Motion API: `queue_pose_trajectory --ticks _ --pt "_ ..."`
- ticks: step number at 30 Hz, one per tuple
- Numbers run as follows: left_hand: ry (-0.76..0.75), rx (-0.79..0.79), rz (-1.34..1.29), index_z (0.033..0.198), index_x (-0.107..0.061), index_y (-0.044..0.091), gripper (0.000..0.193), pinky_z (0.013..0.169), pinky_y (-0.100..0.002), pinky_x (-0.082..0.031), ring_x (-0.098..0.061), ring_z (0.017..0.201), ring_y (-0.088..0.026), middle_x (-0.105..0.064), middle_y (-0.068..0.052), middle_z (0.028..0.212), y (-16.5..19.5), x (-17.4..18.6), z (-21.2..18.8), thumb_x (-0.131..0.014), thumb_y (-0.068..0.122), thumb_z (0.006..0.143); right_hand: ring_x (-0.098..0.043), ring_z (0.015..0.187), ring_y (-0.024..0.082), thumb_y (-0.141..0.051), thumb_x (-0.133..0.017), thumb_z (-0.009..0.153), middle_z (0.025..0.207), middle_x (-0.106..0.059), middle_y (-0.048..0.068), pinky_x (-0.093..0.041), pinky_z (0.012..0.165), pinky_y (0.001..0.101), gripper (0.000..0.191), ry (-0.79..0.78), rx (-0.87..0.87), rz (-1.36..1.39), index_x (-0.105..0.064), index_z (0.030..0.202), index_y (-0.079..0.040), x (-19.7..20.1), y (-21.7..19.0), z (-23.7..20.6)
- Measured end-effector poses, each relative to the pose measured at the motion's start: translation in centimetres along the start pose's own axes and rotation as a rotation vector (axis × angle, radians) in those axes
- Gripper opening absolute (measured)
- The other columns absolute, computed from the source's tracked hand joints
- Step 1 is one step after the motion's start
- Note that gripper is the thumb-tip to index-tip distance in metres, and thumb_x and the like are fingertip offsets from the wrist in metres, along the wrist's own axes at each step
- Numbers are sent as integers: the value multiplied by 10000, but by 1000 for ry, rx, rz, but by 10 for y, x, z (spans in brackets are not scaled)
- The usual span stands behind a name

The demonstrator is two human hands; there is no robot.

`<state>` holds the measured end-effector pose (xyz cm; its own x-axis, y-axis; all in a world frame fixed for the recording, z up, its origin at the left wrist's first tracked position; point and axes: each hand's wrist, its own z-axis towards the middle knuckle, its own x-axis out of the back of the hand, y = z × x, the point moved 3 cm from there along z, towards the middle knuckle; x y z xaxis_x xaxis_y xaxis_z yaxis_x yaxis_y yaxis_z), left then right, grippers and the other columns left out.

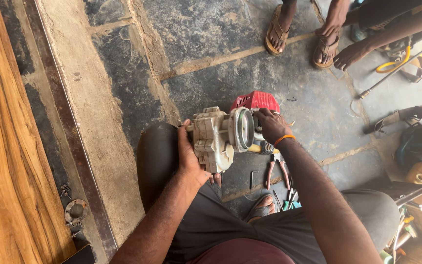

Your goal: The person is sitting on the floor and repairing a small red engine. They use a screwdriver to adjust components, then switch to pliers to remove a part. Another person briefly assists by handing over a tool. The person continues to disassemble and inspect the engine components.

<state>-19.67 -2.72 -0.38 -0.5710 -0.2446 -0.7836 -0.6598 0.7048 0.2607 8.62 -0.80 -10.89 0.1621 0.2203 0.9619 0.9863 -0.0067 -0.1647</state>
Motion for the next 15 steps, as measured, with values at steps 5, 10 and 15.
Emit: queue_pose_trajectory --ticks 5,10,15 --pt "25 47 50 1303 -629 114 802 867 -485 -538 -646 1085 -275 -658 -107 1198 -3 0 -1 -408 763 886 -681 1123 290 -532 -719 866 1382 -575 136 -370 1146 536 727 -169 -200 -70 -500 1428 -126 13 -6 1" --pt "49 44 -55 1314 -625 120 756 977 -478 -547 -660 1149 -280 -664 -98 1254 -4 -4 2 -433 718 893 -745 1003 339 -744 -501 971 1003 -781 247 -346 1188 548 875 -100 -480 -5 -462 1426 1 23 3 -13" --pt "-35 17 -127 1302 -633 114 721 1011 -479 -529 -647 1160 -294 -672 -95 1256 -6 -9 6 -455 695 912 -711 1056 379 -709 -550 942 1057 -751 208 -543 917 485 735 28 -544 97 -576 1315 -76 14 53 -44"
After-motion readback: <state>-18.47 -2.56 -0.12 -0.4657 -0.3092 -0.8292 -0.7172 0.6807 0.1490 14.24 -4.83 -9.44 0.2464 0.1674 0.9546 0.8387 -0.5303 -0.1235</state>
